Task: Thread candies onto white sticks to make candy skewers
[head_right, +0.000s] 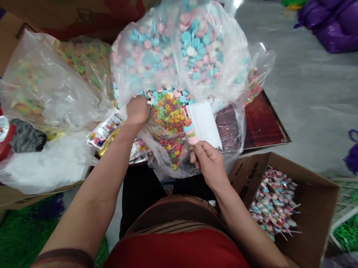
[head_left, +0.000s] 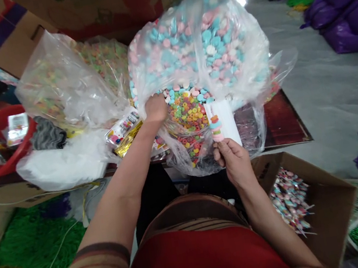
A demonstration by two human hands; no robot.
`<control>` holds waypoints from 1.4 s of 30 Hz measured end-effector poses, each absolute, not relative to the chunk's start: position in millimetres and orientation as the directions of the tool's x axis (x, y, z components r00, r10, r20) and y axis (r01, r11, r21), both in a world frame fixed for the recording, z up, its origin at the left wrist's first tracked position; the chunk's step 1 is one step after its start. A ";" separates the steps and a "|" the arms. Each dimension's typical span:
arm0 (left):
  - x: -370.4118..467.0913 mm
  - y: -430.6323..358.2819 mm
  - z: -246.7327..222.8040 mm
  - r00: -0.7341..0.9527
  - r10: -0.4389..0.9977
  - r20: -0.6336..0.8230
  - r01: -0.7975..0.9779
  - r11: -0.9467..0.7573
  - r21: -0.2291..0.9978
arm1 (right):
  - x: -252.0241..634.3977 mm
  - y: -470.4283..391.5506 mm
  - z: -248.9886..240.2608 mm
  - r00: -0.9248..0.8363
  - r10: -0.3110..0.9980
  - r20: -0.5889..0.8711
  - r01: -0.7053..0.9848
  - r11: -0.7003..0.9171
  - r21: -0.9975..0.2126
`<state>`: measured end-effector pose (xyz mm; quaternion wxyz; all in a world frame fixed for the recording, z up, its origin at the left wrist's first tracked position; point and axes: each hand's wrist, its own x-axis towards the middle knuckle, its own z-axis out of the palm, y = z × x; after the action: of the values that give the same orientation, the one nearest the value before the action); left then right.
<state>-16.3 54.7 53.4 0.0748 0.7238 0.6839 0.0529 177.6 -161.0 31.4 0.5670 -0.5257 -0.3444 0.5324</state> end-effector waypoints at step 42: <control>13.2 -49.8 35.9 0.098 0.994 -0.046 0.104 0.036 0.994 | 188.2 -102.1 27.4 0.460 0.887 -0.036 0.126 -0.105 -0.986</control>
<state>13.2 -49.8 35.9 0.5084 0.5389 0.5093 0.4379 188.2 -102.1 27.4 0.5464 -0.6569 -0.3857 0.3482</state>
